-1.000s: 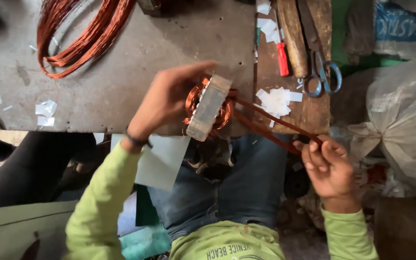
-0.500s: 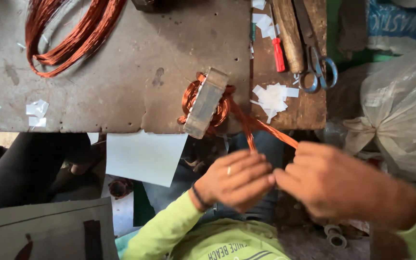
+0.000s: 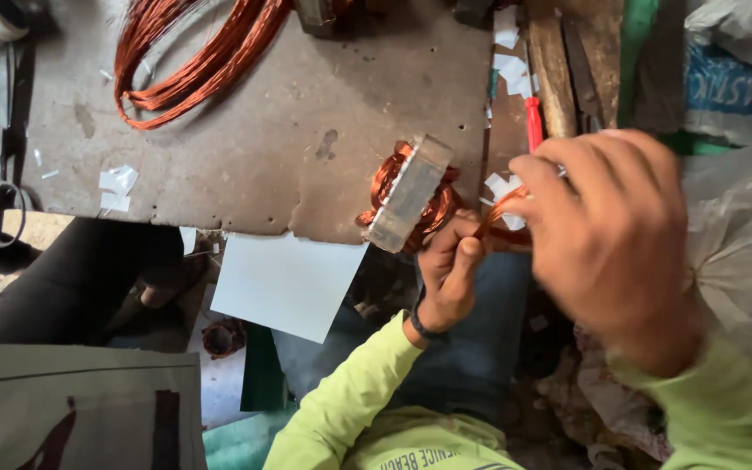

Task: Insulating motor stator slots with paper and winding copper coils.

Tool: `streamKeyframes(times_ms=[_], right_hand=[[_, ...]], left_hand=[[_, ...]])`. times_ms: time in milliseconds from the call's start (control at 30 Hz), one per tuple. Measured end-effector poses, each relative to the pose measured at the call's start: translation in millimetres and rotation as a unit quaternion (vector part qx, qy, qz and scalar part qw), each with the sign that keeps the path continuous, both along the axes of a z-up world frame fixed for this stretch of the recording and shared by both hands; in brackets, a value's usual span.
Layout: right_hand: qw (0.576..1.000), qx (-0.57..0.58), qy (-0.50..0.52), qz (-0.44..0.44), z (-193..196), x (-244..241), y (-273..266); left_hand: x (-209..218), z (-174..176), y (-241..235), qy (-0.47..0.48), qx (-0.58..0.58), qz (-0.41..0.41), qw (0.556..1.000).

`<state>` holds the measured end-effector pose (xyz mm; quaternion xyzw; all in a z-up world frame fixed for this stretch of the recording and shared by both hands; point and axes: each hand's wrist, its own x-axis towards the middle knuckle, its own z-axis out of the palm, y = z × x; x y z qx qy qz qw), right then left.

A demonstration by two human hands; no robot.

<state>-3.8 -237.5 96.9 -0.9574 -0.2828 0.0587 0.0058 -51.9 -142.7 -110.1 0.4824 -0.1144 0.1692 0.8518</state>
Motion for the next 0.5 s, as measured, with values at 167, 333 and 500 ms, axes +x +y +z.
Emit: streamKeyframes(times_ms=[167, 333, 500], right_hand=[[0.94, 0.066, -0.332, 0.04, -26, -30, 6], [0.961, 0.119, -0.245, 0.044, -57, -25, -14], [0.963, 0.112, -0.243, 0.025, -59, -23, -12]], left_hand=[[-4, 7, -4, 0.032, -0.049, -0.006, 0.998], [-8, -7, -11, 0.059, -0.125, -0.004, 0.99], [-13, 65, 8, 0.015, 0.01, 0.056, 0.998]])
